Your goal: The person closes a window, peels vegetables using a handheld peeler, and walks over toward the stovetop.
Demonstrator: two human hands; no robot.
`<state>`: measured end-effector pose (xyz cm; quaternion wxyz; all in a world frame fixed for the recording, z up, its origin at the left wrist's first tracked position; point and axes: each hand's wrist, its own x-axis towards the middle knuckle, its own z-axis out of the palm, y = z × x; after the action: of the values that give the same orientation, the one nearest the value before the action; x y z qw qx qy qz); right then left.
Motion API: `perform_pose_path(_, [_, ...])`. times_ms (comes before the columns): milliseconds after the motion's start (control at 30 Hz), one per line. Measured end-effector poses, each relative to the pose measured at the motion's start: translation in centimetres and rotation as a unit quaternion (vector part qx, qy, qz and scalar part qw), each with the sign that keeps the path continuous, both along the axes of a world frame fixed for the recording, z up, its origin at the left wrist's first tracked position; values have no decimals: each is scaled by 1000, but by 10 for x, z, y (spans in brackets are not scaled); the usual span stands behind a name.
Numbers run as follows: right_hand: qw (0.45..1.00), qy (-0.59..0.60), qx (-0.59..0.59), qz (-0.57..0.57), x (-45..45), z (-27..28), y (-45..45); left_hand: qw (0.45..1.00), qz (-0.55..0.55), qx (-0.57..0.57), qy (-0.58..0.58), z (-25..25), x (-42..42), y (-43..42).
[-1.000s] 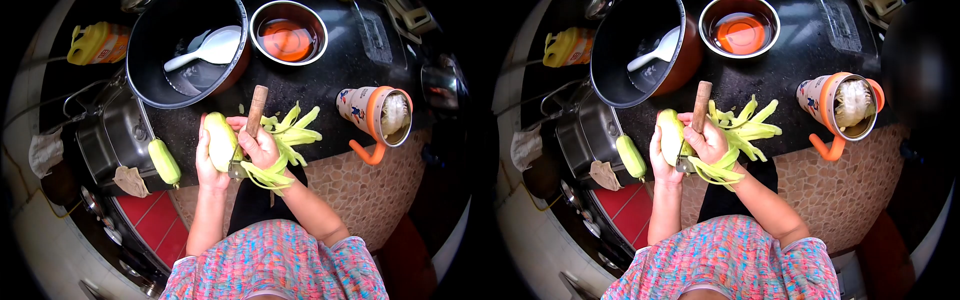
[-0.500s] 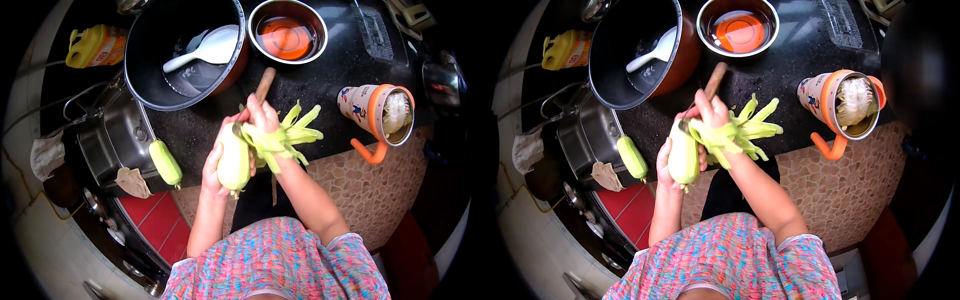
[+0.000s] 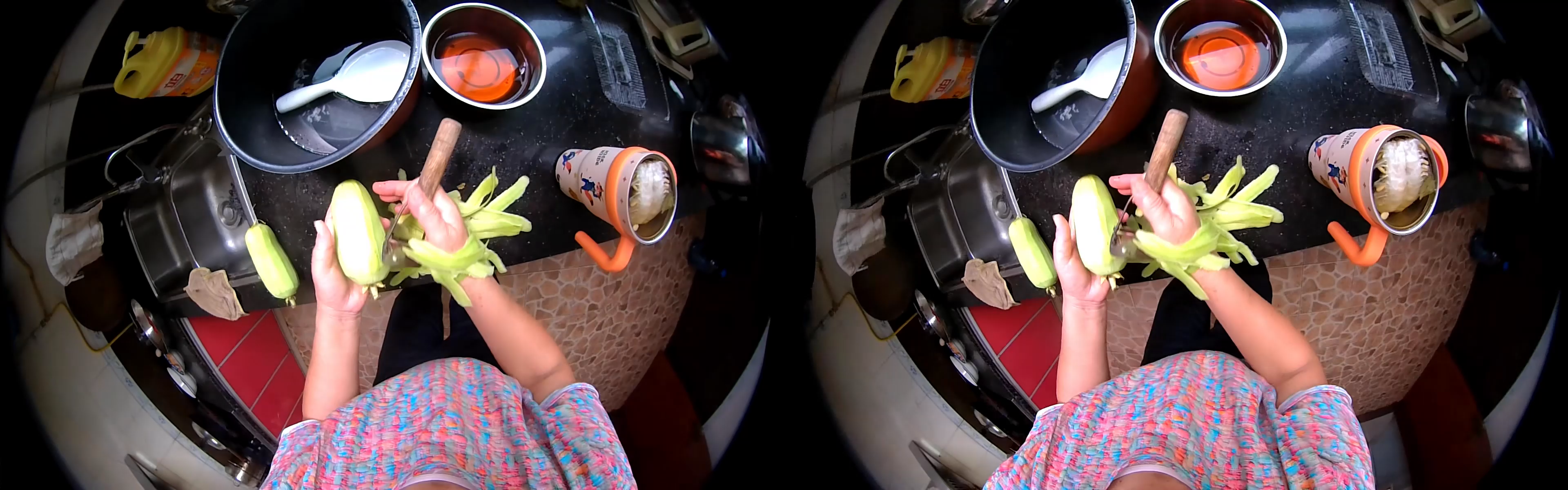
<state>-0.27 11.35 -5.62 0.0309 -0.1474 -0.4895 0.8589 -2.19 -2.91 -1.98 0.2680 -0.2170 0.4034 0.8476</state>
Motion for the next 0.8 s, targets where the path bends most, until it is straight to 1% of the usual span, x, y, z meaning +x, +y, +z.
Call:
perform_pose_path(33, [995,-48,-86,13,5,13,-3,1000,0,0,1,-1,0,-1])
perform_pose_path(100, [995,-51,-78,38,12,13,-7,998,-17,15,-51,-6,1,-3])
perform_pose_path(133, [992,-81,-67,63,15,18,-4,997,-42,72,-3,-8,0,-3])
perform_pose_path(167, [993,-81,-67,62,15,14,-5,997,-42,72,-3,-10,2,0])
perform_pose_path(200, [998,-23,28,52,15,7,-8,1000,2,-1,18,-9,2,9])
perform_pose_path(233, [991,34,122,41,14,6,-9,996,46,-73,39,-6,3,17])
perform_pose_path(267, [993,33,110,38,15,6,-10,993,38,-94,63,2,2,23])
perform_pose_path(367, [993,23,106,37,13,8,-7,990,6,-111,87,9,6,29])
perform_pose_path(433, [991,33,122,40,11,8,-4,991,-2,-103,86,10,7,29])
perform_pose_path(500, [991,38,124,21,11,9,-5,994,-30,-68,75,10,8,26])
perform_pose_path(567, [998,11,65,-6,6,3,-4,995,-43,-80,52,13,13,26])
perform_pose_path(633, [999,-1,47,-18,1,0,-3,997,-56,-47,33,15,19,25])
perform_pose_path(700, [997,-44,-64,-8,-4,1,1,995,-88,-39,35,21,22,26])
perform_pose_path(733, [995,-68,-63,-40,-9,3,0,996,-81,-41,18,25,23,27])
perform_pose_path(767, [986,-111,-114,-42,-10,6,3,996,-80,-40,17,21,25,18])
perform_pose_path(800, [979,-160,-119,-45,-14,0,8,990,-138,-5,3,11,27,0])
